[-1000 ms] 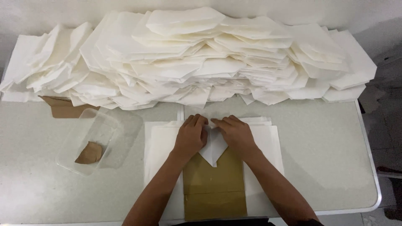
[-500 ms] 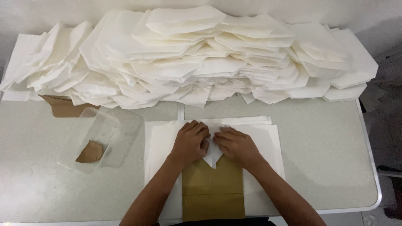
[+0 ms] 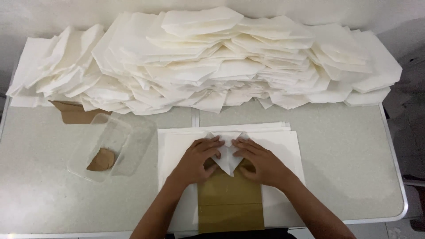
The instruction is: A person is manually folding white paper liners around a brown cardboard template on a work table.
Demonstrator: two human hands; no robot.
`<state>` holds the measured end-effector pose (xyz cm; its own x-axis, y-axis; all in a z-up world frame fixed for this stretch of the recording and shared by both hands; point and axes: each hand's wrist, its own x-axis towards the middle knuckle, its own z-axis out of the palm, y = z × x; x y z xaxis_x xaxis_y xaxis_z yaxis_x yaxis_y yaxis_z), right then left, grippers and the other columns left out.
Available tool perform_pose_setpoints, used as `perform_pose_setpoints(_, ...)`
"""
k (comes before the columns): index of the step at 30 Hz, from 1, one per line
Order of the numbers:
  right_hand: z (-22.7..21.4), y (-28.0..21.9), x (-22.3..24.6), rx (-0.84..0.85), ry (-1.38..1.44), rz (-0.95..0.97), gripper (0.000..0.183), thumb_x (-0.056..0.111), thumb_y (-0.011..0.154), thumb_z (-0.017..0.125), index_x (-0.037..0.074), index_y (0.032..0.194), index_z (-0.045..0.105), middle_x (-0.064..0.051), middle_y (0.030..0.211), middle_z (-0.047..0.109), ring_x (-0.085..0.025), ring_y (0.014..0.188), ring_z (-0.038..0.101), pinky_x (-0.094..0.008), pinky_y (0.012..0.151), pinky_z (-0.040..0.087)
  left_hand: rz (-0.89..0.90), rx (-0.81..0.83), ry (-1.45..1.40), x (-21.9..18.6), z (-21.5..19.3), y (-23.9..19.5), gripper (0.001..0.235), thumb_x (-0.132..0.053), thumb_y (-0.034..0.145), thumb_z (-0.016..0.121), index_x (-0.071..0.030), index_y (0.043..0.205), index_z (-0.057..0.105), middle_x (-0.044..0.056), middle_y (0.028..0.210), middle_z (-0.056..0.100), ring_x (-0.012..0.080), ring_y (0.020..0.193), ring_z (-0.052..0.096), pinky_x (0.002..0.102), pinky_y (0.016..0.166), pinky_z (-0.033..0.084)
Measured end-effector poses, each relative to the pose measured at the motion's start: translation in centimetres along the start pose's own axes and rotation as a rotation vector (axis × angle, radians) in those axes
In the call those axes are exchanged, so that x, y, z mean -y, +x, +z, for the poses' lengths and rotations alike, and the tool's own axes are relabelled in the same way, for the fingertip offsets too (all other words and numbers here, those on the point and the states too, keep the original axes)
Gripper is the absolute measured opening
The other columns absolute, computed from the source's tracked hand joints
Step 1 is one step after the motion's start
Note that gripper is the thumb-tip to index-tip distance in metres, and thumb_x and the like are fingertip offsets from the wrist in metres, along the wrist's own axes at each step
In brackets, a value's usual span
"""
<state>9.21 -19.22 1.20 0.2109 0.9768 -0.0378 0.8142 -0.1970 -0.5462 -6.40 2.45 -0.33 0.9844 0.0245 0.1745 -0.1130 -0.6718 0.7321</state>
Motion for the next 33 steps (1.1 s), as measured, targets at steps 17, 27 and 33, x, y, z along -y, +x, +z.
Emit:
perform_pose_setpoints(17, 1.3, 2.7, -0.1, -0.256, 0.279, 0.326, 0.025, 0.03, 0.106, 0.055, 0.014, 0.101, 0.074, -0.005, 0.097, 0.075, -0.022, 0.1, 0.072, -0.039, 0.091, 0.055, -0.225, -0.171, 0.095, 0.5, 1.8, 1.4, 0.009, -0.02, 0.098, 0.064, -0.012, 0.096, 0.063, 0.007, 0.091, 0.074, 0.0258, 0.095, 0.075, 0.048, 0.104, 0.05)
perform_pose_setpoints(27, 2.0, 3.0, 1.4, -0.303, 0.143, 0.355, 0.015, 0.024, 0.102, 0.062, 0.013, 0.098, 0.071, -0.005, 0.093, 0.07, -0.025, 0.096, 0.068, -0.041, 0.088, 0.053, -0.162, -0.212, 0.195, 0.6, 2.9, 1.1, 0.015, -0.019, 0.093, 0.067, -0.016, 0.095, 0.053, 0.005, 0.095, 0.072, 0.0255, 0.104, 0.074, 0.046, 0.102, 0.051)
perform_pose_setpoints(33, 2.8, 3.4, 1.6, -0.354, 0.059, 0.399, 0.021, 0.028, 0.103, 0.061, 0.011, 0.093, 0.07, -0.006, 0.088, 0.067, -0.026, 0.091, 0.068, -0.04, 0.083, 0.053, -0.07, -0.117, 0.275, -0.2, 1.9, 0.6, 0.03, -0.007, 0.086, 0.067, -0.01, 0.115, 0.064, 0.014, 0.125, 0.065, 0.0335, 0.124, 0.063, 0.054, 0.105, 0.049)
